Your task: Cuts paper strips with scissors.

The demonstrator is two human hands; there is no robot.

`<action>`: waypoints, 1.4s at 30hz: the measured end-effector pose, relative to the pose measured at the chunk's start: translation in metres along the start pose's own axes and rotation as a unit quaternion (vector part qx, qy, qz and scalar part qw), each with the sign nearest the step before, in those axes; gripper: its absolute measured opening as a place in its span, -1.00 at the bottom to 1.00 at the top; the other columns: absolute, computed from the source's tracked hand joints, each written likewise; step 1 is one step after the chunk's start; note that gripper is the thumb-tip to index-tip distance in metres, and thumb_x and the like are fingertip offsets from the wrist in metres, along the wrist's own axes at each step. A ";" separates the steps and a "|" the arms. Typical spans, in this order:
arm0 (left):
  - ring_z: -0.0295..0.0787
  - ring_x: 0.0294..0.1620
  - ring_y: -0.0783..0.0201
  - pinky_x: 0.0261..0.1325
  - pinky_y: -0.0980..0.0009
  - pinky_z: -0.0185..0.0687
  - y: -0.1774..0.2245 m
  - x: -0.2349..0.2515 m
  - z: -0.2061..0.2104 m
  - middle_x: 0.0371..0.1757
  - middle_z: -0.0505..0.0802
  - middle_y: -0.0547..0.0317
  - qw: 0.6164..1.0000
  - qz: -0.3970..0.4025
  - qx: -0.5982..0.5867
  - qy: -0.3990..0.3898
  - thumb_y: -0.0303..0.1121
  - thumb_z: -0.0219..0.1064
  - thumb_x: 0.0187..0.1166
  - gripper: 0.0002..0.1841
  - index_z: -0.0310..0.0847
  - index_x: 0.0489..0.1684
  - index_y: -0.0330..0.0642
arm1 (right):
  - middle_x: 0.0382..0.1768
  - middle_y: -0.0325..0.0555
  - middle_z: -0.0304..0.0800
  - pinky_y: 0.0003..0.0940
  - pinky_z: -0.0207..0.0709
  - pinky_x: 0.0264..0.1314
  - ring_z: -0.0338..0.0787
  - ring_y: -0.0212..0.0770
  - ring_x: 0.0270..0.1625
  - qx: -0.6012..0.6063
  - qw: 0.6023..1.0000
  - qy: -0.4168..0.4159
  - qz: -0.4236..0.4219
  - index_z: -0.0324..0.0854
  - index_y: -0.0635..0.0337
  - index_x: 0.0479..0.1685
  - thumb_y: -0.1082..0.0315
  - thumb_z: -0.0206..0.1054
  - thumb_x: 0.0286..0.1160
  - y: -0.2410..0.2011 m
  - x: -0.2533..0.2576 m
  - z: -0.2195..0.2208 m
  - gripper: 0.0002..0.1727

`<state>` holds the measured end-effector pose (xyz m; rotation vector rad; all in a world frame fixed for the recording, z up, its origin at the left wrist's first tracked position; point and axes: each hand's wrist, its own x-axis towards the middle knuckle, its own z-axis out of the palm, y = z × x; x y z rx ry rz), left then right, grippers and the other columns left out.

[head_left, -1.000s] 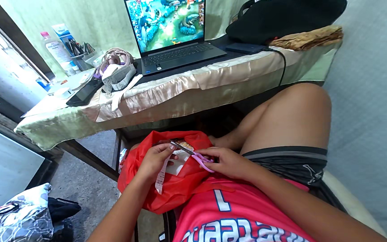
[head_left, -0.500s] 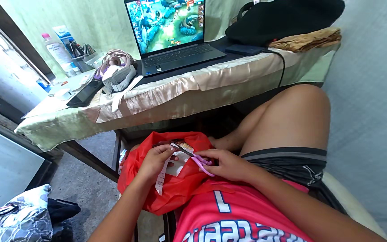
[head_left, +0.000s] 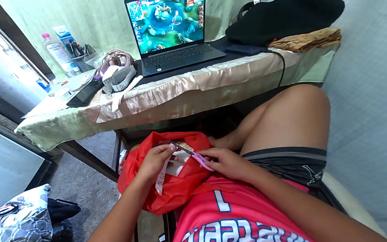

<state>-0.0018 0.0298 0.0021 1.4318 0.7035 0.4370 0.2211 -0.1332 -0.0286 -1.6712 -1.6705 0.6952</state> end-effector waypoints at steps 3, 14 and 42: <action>0.87 -0.13 0.21 -0.11 0.29 0.81 0.000 0.000 0.000 -0.01 0.91 0.05 1.000 0.003 0.000 -0.004 -0.31 0.21 0.80 -0.74 0.78 0.07 -0.26 | 0.20 -0.20 0.82 -0.39 0.63 0.33 0.77 -0.42 0.17 0.012 1.000 -0.007 -0.023 0.62 -0.05 0.53 0.10 0.35 0.64 -0.001 -0.001 0.001 -0.51; 0.87 -0.14 0.22 -0.11 0.30 0.81 0.001 -0.001 0.000 0.00 0.91 0.07 1.000 -0.002 0.001 0.002 -0.32 0.21 0.79 -0.75 0.78 0.08 -0.26 | 0.18 -0.25 0.83 -0.41 0.63 0.31 0.77 -0.46 0.14 0.002 1.000 -0.001 -0.014 0.65 -0.09 0.50 0.07 0.35 0.63 -0.003 -0.001 0.000 -0.53; 0.87 -0.15 0.24 -0.11 0.31 0.81 0.000 0.000 0.000 -0.02 0.92 0.09 1.000 0.000 0.012 -0.004 -0.29 0.25 0.77 -0.74 0.79 0.08 -0.26 | 0.18 -0.16 0.83 -0.30 0.63 0.33 0.78 -0.33 0.15 -0.054 0.998 0.029 -0.021 0.65 -0.08 0.52 0.14 0.26 0.70 0.001 -0.001 0.003 -0.56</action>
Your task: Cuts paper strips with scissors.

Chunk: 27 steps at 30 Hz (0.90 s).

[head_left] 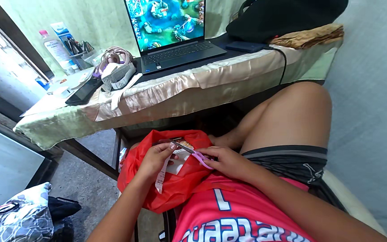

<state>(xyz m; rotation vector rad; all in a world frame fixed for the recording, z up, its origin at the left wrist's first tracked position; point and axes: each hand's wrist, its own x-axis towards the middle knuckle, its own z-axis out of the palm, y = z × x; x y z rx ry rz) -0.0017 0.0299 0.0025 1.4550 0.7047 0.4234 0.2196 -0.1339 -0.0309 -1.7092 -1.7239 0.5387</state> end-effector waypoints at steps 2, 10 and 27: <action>0.87 -0.15 0.24 -0.11 0.31 0.81 0.000 0.000 0.000 -0.02 0.91 0.09 1.000 0.001 0.000 -0.005 -0.28 0.24 0.78 -0.74 0.79 0.08 -0.26 | 0.18 -0.17 0.83 -0.32 0.63 0.33 0.78 -0.34 0.15 0.004 1.000 -0.003 -0.001 0.65 -0.08 0.52 0.14 0.28 0.69 0.001 0.000 -0.001 -0.56; 0.87 -0.19 0.23 -0.12 0.29 0.82 0.000 0.001 -0.001 -0.13 0.90 0.07 1.000 -0.004 -0.005 -0.002 -0.37 0.21 0.78 -0.78 0.77 -0.02 -0.29 | 0.27 -0.17 0.78 -0.23 0.55 0.44 0.71 -0.31 0.30 -0.005 1.000 -0.020 -0.010 0.58 -0.14 0.59 -0.06 0.33 0.60 -0.001 0.000 0.000 -0.42; 0.89 -0.14 0.22 -0.11 0.31 0.82 0.000 0.000 0.001 0.05 0.92 0.08 1.000 -0.004 -0.011 -0.005 -0.28 0.24 0.78 -0.73 0.77 0.12 -0.26 | 0.16 -0.19 0.84 -0.34 0.64 0.30 0.79 -0.36 0.11 -0.011 1.000 -0.003 -0.006 0.64 -0.09 0.51 0.12 0.25 0.71 0.002 0.001 0.000 -0.56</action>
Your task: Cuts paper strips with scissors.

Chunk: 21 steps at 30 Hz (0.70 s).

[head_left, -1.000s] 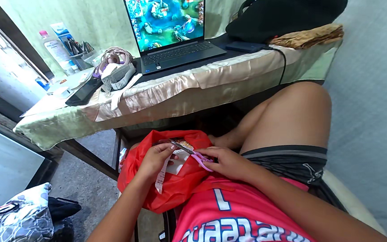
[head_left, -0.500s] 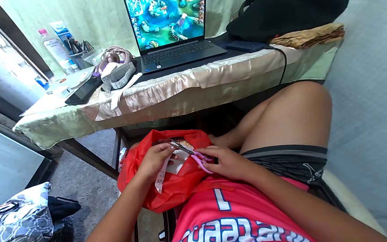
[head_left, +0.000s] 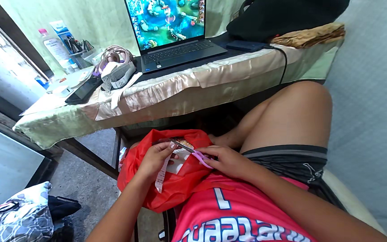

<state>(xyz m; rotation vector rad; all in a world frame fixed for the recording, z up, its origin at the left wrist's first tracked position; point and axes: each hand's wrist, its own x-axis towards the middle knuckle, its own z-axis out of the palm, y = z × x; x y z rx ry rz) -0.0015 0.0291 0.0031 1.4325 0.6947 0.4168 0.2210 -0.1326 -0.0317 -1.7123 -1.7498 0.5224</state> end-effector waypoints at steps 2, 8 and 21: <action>0.90 -0.12 0.20 -0.09 0.29 0.83 0.001 0.000 0.000 0.08 0.92 0.05 1.000 -0.004 -0.013 -0.008 -0.31 0.20 0.81 -0.72 0.73 0.21 -0.28 | 0.14 -0.20 0.84 -0.36 0.64 0.29 0.79 -0.38 0.10 0.011 1.000 -0.001 0.006 0.64 -0.08 0.51 0.12 0.26 0.71 0.000 0.000 0.000 -0.56; 0.90 -0.08 0.12 -0.06 0.24 0.86 0.001 0.002 0.000 0.12 0.89 -0.03 0.999 0.003 -0.031 -0.015 -0.43 0.18 0.79 -0.63 0.53 0.52 -0.24 | 0.18 -0.18 0.81 -0.37 0.64 0.30 0.77 -0.40 0.13 0.066 0.997 -0.014 0.022 0.63 -0.03 0.51 0.07 0.37 0.60 0.001 0.001 -0.001 -0.49; 0.89 0.05 0.04 0.03 0.16 0.90 -0.003 0.004 -0.002 0.36 0.76 -0.08 0.998 0.055 -0.005 -0.022 -0.50 0.22 0.74 -0.49 0.36 0.69 -0.23 | 0.10 -0.24 0.84 -0.44 0.68 0.20 0.79 -0.45 0.05 0.113 0.992 -0.035 0.034 0.65 -0.03 0.47 0.08 0.39 0.59 0.002 0.001 -0.003 -0.52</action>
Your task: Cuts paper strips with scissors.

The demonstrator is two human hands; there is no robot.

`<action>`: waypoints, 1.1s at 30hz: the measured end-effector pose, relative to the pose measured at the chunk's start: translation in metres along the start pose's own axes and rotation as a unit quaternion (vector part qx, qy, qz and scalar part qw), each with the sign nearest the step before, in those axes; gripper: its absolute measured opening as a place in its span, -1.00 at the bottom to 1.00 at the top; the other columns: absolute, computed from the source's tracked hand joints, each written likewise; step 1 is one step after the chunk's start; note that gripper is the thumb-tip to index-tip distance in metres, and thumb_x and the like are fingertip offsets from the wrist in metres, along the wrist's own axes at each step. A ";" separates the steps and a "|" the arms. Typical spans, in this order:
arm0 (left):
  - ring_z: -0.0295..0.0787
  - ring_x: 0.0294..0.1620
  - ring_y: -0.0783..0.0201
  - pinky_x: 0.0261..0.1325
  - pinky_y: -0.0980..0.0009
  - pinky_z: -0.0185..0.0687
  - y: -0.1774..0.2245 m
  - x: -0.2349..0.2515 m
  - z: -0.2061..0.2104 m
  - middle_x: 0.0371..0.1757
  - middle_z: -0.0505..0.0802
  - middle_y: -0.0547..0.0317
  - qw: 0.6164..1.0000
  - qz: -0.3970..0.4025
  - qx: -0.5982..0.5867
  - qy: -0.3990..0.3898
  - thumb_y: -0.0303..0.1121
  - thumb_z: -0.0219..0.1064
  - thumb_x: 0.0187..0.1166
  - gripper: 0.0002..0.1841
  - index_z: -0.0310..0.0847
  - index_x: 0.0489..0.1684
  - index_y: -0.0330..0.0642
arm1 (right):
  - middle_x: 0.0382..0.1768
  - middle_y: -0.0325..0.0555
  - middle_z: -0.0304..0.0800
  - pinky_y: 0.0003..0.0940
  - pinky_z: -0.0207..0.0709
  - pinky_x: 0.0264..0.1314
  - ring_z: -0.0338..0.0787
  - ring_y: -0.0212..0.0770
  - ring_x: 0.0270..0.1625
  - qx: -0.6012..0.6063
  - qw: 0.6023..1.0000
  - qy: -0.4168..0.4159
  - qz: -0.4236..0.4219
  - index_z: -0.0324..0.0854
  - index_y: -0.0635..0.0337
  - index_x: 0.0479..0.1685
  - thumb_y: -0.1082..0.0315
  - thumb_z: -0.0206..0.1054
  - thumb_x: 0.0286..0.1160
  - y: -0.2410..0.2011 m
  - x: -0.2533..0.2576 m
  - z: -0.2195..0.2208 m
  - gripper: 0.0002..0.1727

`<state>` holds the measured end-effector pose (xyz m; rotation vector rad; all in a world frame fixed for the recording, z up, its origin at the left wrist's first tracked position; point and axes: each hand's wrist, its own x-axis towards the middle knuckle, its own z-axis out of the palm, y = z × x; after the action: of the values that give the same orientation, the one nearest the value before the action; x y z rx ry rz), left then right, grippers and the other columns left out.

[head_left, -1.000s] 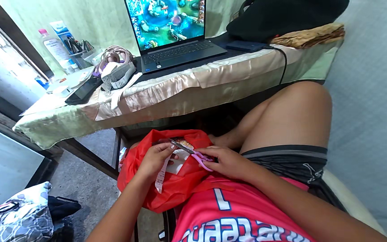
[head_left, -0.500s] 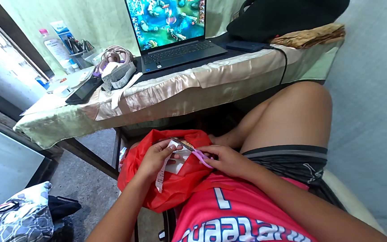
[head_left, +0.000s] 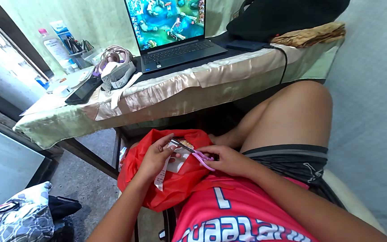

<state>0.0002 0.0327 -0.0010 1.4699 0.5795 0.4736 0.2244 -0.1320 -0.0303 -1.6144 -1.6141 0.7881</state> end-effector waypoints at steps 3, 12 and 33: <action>0.89 0.05 0.05 0.05 0.16 0.89 -0.001 0.000 -0.001 0.37 0.76 -0.08 1.000 0.011 0.003 -0.002 -0.50 0.23 0.74 -0.48 0.34 0.70 -0.23 | 0.08 -0.26 0.85 -0.45 0.68 0.18 0.80 -0.47 0.02 0.009 1.000 -0.001 -0.003 0.66 -0.04 0.47 0.10 0.39 0.59 0.000 0.000 0.000 -0.53; 0.90 0.03 0.04 0.06 0.17 0.88 0.000 0.000 -0.001 0.28 0.81 -0.11 1.000 0.017 0.009 -0.006 -0.48 0.21 0.75 -0.50 0.35 0.69 -0.27 | 0.03 -0.28 0.87 -0.49 0.70 0.12 0.82 -0.47 -0.03 0.035 0.999 -0.005 -0.012 0.66 0.00 0.45 0.15 0.37 0.63 0.000 -0.001 0.000 -0.56; 0.91 -0.03 0.06 0.04 0.21 0.88 0.000 0.000 -0.001 0.24 0.83 -0.10 1.000 0.019 0.010 -0.012 -0.49 0.21 0.76 -0.51 0.36 0.67 -0.29 | 0.06 -0.27 0.86 -0.50 0.70 0.13 0.81 -0.48 -0.01 0.058 0.998 -0.012 -0.011 0.67 0.03 0.43 0.13 0.42 0.58 -0.002 -0.002 0.000 -0.54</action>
<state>-0.0008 0.0332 -0.0010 1.5054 0.5397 0.4802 0.2230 -0.1344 -0.0288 -1.5084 -1.5698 0.8771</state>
